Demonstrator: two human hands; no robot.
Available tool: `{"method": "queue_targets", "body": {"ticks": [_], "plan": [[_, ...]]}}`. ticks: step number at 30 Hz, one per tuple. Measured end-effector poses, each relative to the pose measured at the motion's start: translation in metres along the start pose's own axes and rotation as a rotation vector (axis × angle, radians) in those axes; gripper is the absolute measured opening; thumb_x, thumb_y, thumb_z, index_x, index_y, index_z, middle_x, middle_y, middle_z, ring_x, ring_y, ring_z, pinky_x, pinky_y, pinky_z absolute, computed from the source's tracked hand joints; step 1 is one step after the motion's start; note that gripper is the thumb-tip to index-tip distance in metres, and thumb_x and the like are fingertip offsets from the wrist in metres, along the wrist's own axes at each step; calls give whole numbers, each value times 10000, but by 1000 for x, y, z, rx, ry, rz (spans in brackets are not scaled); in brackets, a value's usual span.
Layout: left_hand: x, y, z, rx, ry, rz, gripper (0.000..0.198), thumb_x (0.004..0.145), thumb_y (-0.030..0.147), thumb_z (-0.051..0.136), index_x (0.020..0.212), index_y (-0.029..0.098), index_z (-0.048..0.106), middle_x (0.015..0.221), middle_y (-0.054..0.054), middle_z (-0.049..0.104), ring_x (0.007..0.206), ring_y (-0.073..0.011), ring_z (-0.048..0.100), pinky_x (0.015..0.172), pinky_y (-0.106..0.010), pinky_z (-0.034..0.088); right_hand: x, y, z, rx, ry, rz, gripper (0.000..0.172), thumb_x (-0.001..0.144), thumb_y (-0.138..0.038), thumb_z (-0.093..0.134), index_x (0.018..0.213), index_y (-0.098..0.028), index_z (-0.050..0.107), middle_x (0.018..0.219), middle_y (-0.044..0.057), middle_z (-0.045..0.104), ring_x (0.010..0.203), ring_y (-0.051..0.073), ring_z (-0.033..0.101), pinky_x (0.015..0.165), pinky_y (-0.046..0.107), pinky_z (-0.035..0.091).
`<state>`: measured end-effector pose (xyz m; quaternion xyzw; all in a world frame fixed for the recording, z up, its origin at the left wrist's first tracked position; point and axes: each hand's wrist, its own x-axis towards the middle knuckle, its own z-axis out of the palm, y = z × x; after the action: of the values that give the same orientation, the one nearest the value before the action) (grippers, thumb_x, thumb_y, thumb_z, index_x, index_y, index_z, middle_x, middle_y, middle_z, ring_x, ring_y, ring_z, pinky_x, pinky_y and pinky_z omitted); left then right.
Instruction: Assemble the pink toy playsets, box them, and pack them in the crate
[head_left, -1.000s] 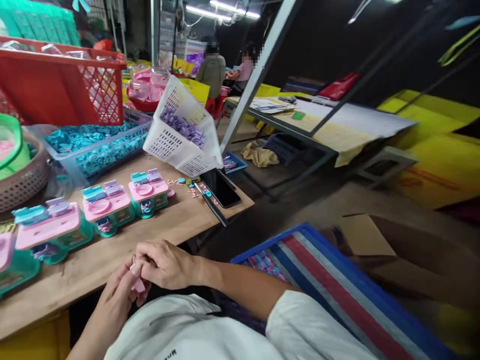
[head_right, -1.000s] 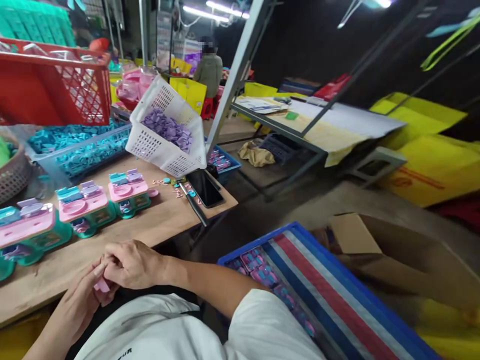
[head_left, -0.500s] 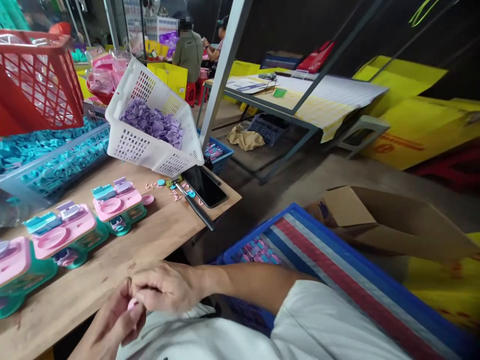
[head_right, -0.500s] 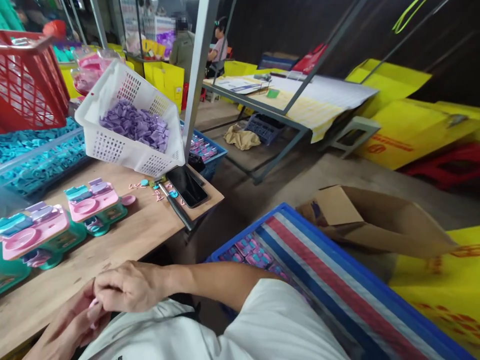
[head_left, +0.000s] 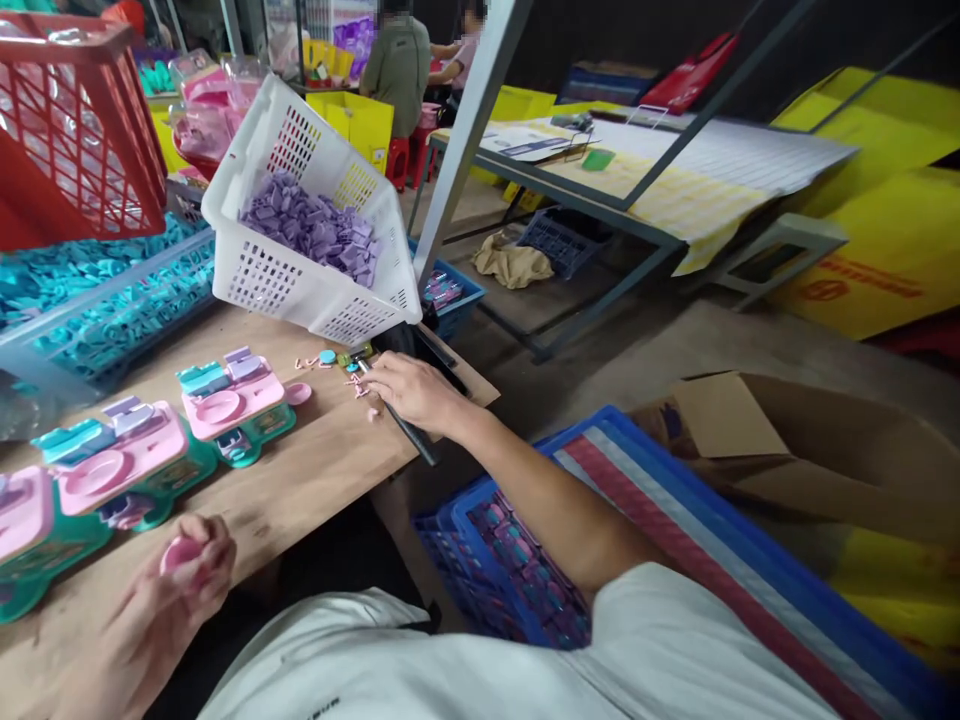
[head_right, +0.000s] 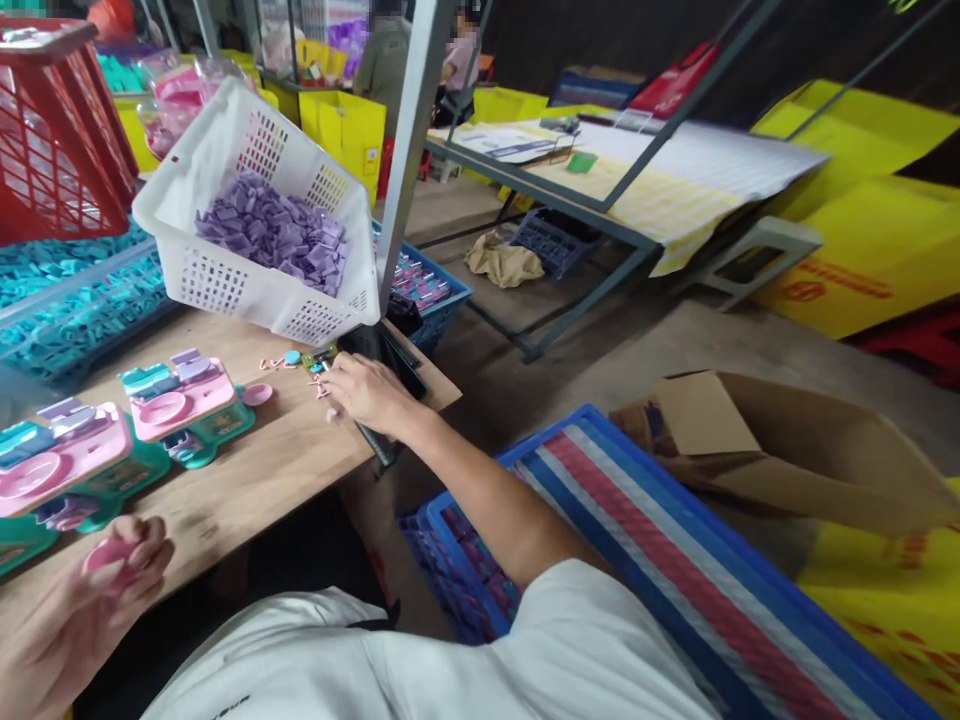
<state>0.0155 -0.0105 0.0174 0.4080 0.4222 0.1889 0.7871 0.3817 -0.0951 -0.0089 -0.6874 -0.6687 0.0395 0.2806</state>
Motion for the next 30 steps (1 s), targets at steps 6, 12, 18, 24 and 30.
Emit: {"method": "queue_targets", "body": {"ticks": [6,12,18,24,30], "plan": [[17,-8,43,-43,-29,27,393,712,509,829,869,183,675,902,-35,647,713,-116,578,572,-176,500,24,25,14,-43,-196,-156,156,886,-115,680,962,-219,768,954,46,668,926,183,590,847,309,473],[18,-10,39,63,-34,-24,425,775,524,768,980,165,670,845,-29,670,510,-42,450,414,-126,331,33,22,6,-35,-168,-100,122,829,-83,713,804,-202,711,864,22,671,856,173,588,830,313,467],[26,-21,44,41,-48,80,458,745,456,820,1042,148,658,938,-57,696,636,-73,555,560,-176,447,11,-46,10,312,120,-115,171,960,-193,538,1015,-200,700,924,21,647,829,141,616,777,277,511],[35,-37,43,309,-177,263,471,892,631,585,825,166,547,626,-21,636,496,-96,499,469,-206,364,-19,-133,82,695,190,17,173,987,-276,545,972,-197,697,936,34,692,881,138,674,789,264,548],[25,-42,32,518,-73,394,492,958,644,419,743,205,472,529,42,495,448,-96,457,476,-227,364,-29,-149,109,564,236,16,136,975,-272,586,910,-209,687,874,40,727,825,157,671,784,294,543]]}}
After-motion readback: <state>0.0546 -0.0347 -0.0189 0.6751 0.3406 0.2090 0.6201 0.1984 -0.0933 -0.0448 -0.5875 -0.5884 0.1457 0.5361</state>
